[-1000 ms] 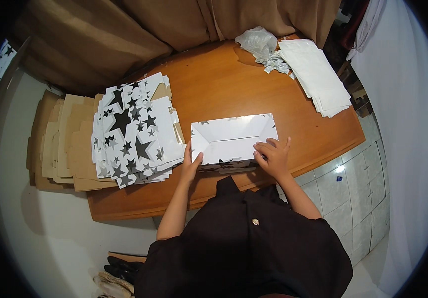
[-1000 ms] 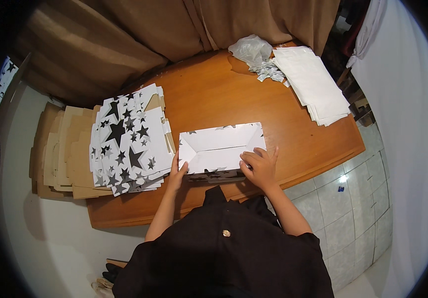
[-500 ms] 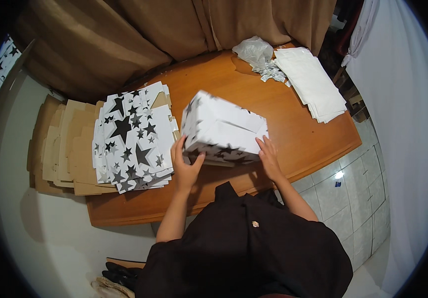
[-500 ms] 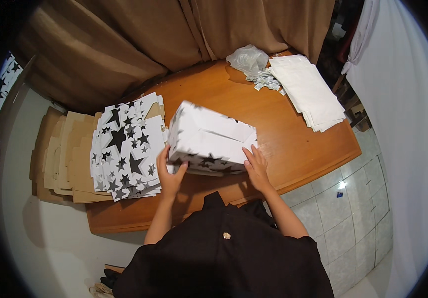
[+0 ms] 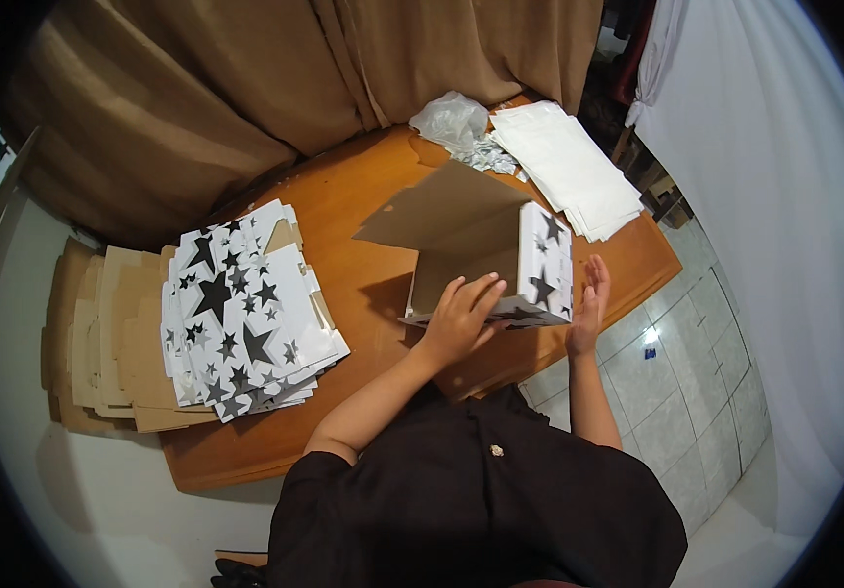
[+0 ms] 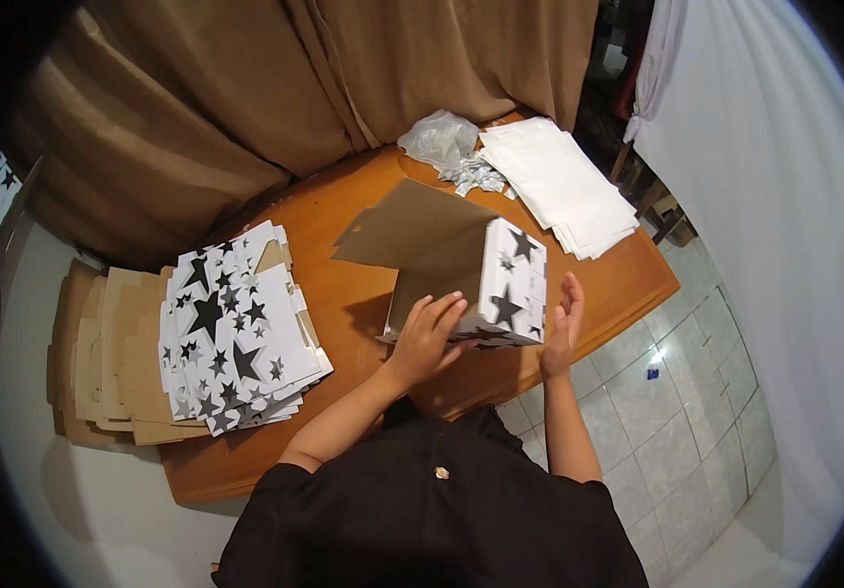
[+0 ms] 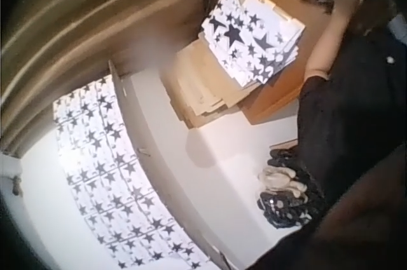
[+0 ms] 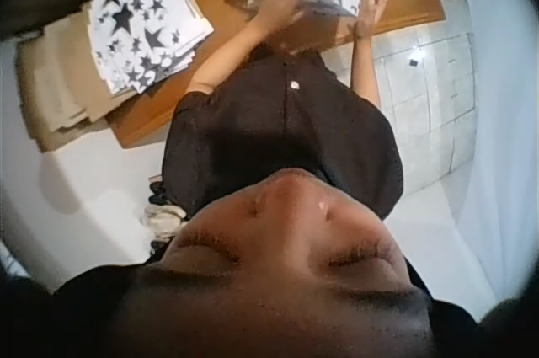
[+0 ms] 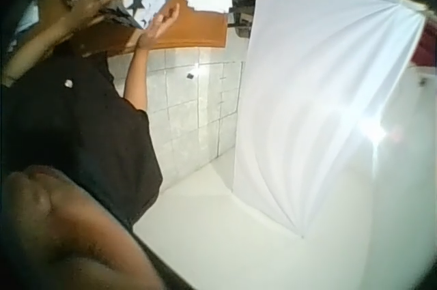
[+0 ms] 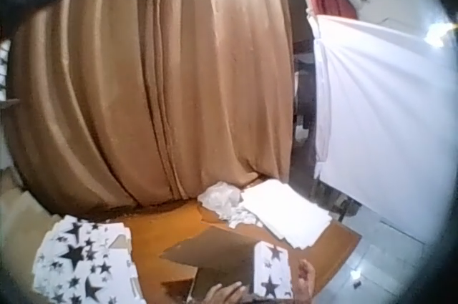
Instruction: Folding and stacking cardboard shoe boxes.
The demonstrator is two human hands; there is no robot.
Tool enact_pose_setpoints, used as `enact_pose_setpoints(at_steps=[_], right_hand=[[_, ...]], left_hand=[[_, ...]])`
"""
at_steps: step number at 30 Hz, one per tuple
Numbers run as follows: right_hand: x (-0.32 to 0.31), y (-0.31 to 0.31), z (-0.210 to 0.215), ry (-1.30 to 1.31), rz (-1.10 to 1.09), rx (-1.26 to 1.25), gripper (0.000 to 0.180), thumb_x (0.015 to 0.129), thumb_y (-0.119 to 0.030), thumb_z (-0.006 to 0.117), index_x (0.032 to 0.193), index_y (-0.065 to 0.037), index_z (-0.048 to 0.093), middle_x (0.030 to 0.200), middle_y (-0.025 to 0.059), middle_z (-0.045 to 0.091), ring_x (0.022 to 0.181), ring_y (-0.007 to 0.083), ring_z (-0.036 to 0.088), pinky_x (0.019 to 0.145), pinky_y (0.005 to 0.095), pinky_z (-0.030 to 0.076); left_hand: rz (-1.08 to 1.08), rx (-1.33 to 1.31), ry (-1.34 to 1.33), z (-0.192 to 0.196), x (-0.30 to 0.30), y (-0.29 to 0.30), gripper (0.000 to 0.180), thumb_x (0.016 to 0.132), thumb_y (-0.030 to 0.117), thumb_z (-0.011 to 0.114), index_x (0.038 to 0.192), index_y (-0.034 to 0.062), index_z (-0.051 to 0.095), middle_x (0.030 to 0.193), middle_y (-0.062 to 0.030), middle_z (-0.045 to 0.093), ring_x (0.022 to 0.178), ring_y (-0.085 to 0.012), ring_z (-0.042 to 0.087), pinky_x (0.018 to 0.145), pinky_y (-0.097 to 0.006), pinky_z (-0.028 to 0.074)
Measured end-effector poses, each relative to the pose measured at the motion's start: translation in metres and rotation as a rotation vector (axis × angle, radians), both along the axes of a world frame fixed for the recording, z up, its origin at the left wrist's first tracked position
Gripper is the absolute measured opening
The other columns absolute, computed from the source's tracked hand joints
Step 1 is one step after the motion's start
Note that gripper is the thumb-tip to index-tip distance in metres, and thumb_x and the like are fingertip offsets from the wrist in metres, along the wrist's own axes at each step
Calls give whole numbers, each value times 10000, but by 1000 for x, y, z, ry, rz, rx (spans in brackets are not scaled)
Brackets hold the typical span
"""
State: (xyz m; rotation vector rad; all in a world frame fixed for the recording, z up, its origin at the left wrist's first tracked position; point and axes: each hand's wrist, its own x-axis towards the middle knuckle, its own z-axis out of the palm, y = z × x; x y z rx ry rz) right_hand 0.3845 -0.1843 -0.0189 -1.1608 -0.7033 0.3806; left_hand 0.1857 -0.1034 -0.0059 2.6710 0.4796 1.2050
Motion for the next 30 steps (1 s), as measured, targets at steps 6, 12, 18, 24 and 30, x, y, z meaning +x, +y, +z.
enact_pose_setpoints(at_steps=[6,12,18,24,30], right_hand=[[12,-10,31,-788,97,-283,391,835,-305,520,1169,-109,579,1309,126,457,1279,360,312,1058,448,206],[22,7,71,-1061,118,-521,259,810,-297,563,1026,-228,687,1376,81,412,1332,354,206,1044,597,4],[26,40,68,-945,238,-560,470,879,-345,477,1345,-292,450,1499,104,203,1372,359,110,1021,628,-58],[20,36,26,-872,276,-697,495,917,-404,434,1390,-269,378,1498,147,178,1376,359,95,1025,619,-32],[-8,-7,-12,-794,205,-459,309,825,-288,611,1105,-156,620,1242,105,502,1232,287,388,1040,555,116]], left_hand=[[126,217,-6,-46,10,-3,568,699,283,750,1195,103,541,1139,-54,554,1028,-218,553,919,-399,371],[42,149,129,-31,15,6,537,767,188,675,1263,90,497,957,-85,626,841,-260,608,734,-367,488],[-185,10,276,-48,11,0,483,816,148,592,1282,107,473,1028,-78,632,975,-227,604,844,-401,468],[-15,186,374,-57,-22,-11,447,806,198,624,1242,185,526,1141,-22,596,1129,-192,531,993,-489,334],[38,144,205,-69,-86,-1,415,736,257,722,1128,181,607,1112,11,600,1088,-170,546,1007,-466,297]])
